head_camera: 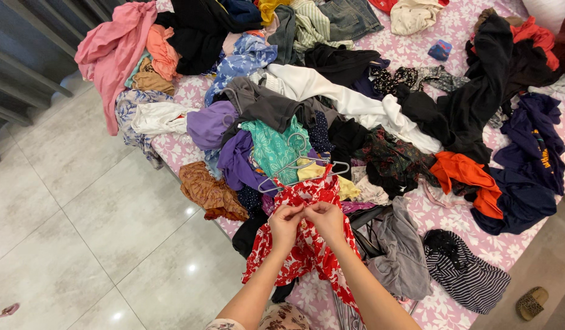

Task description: The person opens a wardrobe, removes several empty hangers, and walks to a bed covered with clothes. They pick up individual garments, place them on hangers, and set the hung items aside on a nearby surface.

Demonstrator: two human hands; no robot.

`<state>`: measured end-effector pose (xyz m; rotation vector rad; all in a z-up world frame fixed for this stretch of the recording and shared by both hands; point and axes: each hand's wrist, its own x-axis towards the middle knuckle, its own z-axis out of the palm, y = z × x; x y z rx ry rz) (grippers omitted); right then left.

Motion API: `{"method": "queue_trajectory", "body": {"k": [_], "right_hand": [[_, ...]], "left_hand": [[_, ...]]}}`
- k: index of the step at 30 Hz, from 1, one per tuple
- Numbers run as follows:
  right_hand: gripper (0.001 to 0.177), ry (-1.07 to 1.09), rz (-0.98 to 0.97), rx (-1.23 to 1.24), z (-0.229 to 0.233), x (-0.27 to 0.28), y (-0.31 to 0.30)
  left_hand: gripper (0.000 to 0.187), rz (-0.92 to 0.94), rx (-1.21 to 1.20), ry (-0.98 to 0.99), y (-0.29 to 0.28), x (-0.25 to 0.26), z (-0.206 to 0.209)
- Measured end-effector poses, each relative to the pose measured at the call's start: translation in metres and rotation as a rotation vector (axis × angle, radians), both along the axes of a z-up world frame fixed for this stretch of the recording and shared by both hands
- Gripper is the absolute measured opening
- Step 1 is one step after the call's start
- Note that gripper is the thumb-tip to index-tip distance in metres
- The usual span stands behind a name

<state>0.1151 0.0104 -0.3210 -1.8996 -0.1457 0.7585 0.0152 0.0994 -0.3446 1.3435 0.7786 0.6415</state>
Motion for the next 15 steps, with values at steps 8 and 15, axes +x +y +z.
{"method": "queue_trajectory", "body": {"k": [8,15], "right_hand": [[0.013,0.197,-0.020,0.227,-0.014,0.010,0.001],[0.027,0.227,0.009,0.180,0.010,0.016,0.007]], "left_hand": [[0.021,0.004,0.031,0.122,0.001,0.000,0.025],[0.021,0.012,-0.019,0.131,0.002,0.002,0.021]]}}
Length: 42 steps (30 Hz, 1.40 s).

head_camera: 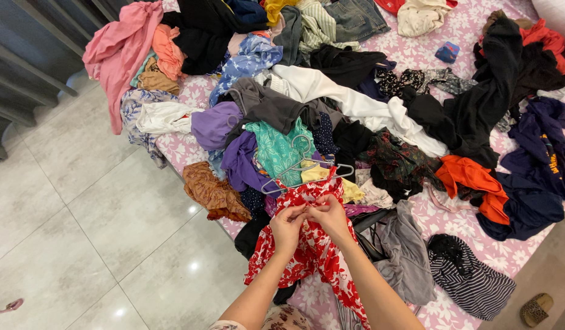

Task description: The person opens a wardrobe, removes several empty hangers, and walks to a bed covered with clothes. They pick up individual garments, place them on hangers, and set the hung items aside on a nearby surface.

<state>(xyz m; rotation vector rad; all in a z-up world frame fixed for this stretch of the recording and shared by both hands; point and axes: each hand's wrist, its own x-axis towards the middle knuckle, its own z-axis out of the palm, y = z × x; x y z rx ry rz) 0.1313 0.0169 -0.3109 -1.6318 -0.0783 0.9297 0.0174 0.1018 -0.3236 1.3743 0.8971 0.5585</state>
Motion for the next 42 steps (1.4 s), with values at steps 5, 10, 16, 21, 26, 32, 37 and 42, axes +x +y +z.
{"method": "queue_trajectory", "body": {"k": [5,10,16,21,26,32,37,42], "right_hand": [[0.034,-0.101,0.007,0.066,-0.017,-0.003,-0.004],[0.034,-0.125,-0.014,0.129,-0.033,-0.004,-0.009],[0.038,-0.487,0.152,-0.146,-0.007,-0.012,-0.001],[0.040,-0.583,0.172,-0.100,-0.004,-0.020,0.002],[0.037,-0.664,0.079,-0.107,-0.017,-0.022,-0.002],[0.037,-0.540,0.147,-0.046,-0.012,-0.021,-0.010],[0.037,-0.370,0.073,-0.051,-0.021,-0.017,-0.015],[0.038,-0.243,-0.019,0.090,-0.053,-0.012,-0.022]], "left_hand": [[0.021,-0.002,0.067,0.002,0.000,-0.001,-0.001],[0.020,-0.117,0.111,-0.003,0.005,-0.004,0.006],[0.017,-0.082,0.033,-0.062,0.008,-0.009,-0.005],[0.016,-0.034,-0.139,-0.042,0.012,-0.006,-0.031],[0.018,-0.057,-0.256,-0.069,0.014,-0.003,-0.037],[0.019,-0.175,-0.178,-0.067,0.012,-0.006,-0.035],[0.023,-0.369,-0.307,-0.010,0.031,-0.009,-0.047],[0.031,-0.585,-0.083,0.139,0.046,-0.002,-0.031]]}}
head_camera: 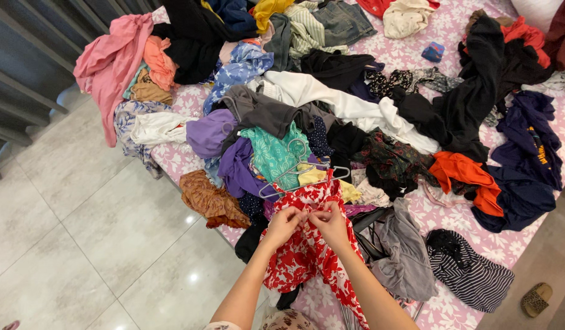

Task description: The person opens a wardrobe, removes several empty hangers, and walks to a bed covered with clothes. They pick up individual garments, place them on hangers, and set the hung items aside on a nearby surface.

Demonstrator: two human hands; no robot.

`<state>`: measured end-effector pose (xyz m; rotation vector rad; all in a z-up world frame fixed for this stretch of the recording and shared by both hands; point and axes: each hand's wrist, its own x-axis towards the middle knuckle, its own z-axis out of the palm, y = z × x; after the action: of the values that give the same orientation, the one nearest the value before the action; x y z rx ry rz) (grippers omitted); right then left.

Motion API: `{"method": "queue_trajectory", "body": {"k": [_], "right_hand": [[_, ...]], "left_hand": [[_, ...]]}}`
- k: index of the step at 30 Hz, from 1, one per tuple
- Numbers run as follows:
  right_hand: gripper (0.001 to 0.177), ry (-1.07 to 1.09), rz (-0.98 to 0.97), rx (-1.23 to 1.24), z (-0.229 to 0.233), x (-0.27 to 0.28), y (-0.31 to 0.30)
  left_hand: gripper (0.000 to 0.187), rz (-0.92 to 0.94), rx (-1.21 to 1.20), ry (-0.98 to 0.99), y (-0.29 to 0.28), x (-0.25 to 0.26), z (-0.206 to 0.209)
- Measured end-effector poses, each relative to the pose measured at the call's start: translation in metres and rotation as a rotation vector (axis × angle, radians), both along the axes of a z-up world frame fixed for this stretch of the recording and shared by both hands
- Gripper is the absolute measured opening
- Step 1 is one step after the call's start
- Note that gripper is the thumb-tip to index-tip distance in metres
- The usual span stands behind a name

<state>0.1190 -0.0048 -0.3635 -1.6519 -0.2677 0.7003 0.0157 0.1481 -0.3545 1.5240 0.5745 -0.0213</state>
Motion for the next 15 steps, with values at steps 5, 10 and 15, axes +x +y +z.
{"method": "queue_trajectory", "body": {"k": [5,10,15], "right_hand": [[0.038,-0.148,0.071,-0.464,-0.021,0.002,-0.014],[0.031,-0.165,0.197,-0.549,-0.005,-0.011,-0.041],[0.031,-0.212,0.259,-0.590,0.048,-0.031,-0.055]], "left_hand": [[0.044,0.300,0.794,0.097,0.034,0.021,0.010],[0.048,0.107,1.031,0.306,0.062,0.035,-0.005],[0.053,0.113,1.121,0.186,0.078,0.050,-0.012]]}}
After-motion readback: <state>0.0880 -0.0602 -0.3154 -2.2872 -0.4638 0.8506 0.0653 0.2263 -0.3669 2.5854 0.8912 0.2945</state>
